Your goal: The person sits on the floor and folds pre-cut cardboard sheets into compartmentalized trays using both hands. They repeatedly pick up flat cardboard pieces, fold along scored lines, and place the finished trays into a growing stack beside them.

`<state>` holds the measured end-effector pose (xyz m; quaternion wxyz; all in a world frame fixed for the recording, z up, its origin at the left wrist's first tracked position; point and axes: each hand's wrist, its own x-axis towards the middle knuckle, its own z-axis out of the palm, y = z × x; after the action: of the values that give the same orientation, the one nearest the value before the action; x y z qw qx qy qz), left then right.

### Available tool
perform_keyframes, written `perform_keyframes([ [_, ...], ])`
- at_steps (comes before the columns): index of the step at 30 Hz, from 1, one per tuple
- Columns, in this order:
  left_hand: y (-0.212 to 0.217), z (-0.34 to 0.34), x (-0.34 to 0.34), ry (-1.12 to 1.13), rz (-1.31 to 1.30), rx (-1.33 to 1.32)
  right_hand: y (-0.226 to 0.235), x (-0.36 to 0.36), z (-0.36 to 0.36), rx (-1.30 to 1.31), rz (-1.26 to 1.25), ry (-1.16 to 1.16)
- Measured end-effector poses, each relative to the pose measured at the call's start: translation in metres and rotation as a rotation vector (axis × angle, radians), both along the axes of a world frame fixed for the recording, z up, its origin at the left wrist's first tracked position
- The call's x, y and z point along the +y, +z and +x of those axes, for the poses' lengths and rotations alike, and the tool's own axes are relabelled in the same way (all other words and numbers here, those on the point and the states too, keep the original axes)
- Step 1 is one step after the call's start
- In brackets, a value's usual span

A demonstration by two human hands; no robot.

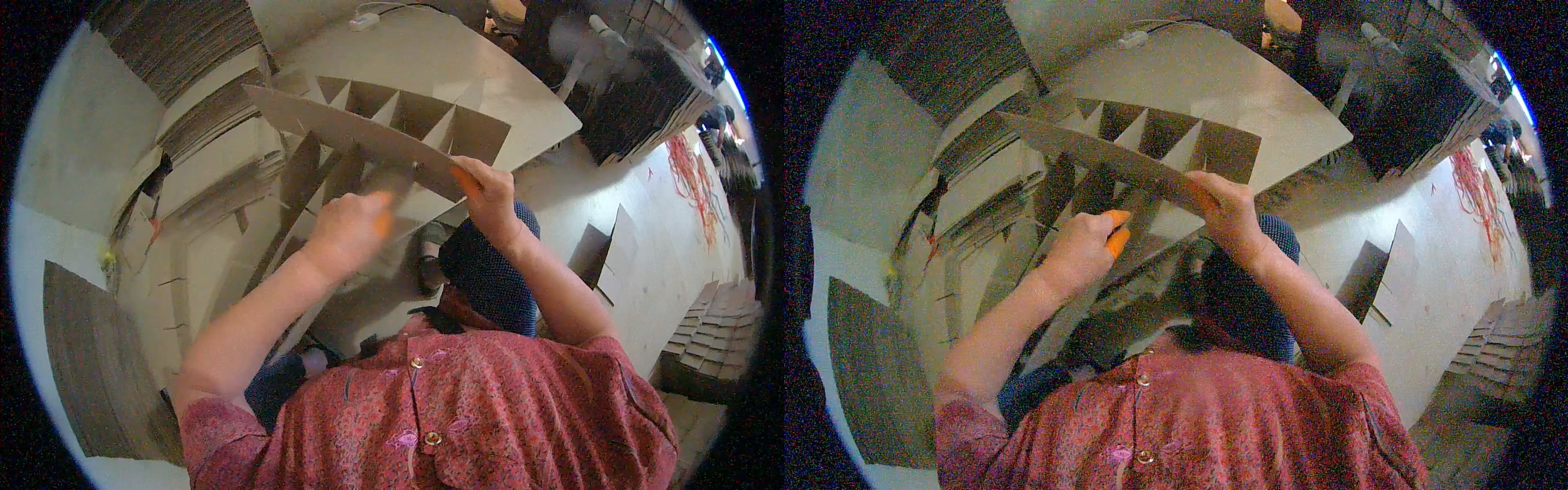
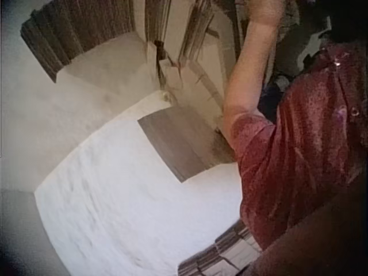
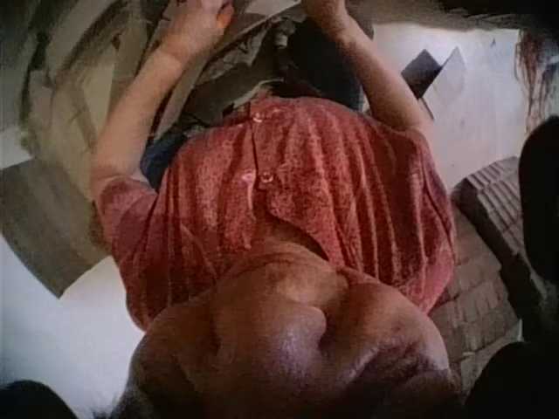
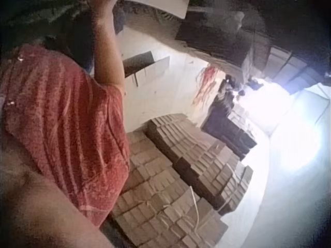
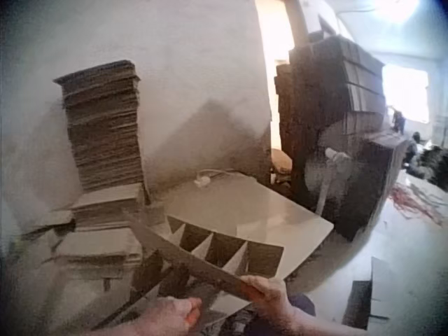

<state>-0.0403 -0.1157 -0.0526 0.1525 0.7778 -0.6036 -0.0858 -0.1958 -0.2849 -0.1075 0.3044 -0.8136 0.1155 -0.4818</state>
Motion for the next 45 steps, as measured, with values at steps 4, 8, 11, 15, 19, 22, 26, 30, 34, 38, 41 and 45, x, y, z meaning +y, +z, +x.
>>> perform_keyframes([
  [4,0.013,0.005,0.007,-0.016,-0.281,-0.144,0.011,0.003,-0.013,0.048,0.136,0.005],
  [8,0.028,0.001,0.001,0.070,-0.319,-0.066,0.022,-0.004,-0.007,0.089,0.114,0.020],
  [11,0.012,-0.008,-0.010,0.038,-0.020,-0.143,0.025,-0.006,-0.008,0.109,0.095,0.027],
  [15,0.005,-0.016,-0.010,0.062,-0.078,-0.145,0.031,-0.005,-0.019,0.124,0.099,0.001],
  [19,0.002,-0.016,-0.010,0.031,-0.131,-0.194,0.041,0.006,-0.023,0.214,0.084,-0.079],
  [22,0.002,-0.020,-0.012,0.025,-0.172,-0.185,0.048,0.009,-0.023,0.190,0.169,-0.048],
  [26,0.009,-0.026,-0.012,0.026,-0.139,-0.119,0.032,0.010,-0.030,0.162,0.196,-0.064],
  [30,0.017,-0.019,-0.009,0.043,-0.220,-0.065,0.008,-0.001,-0.044,0.167,0.147,-0.058],
  [34,0.041,0.013,-0.009,0.182,-0.288,-0.125,0.042,0.002,-0.042,0.213,0.104,-0.057],
  [38,0.015,0.047,-0.016,0.162,0.078,-0.136,0.043,-0.008,-0.038,0.488,-0.125,0.063],
  [41,0.005,0.049,-0.022,0.222,0.079,-0.127,0.051,-0.008,-0.037,0.567,-0.112,0.103],
  [45,-0.001,0.046,-0.018,0.200,0.014,-0.050,0.057,-0.004,-0.036,0.606,-0.058,0.147],
])
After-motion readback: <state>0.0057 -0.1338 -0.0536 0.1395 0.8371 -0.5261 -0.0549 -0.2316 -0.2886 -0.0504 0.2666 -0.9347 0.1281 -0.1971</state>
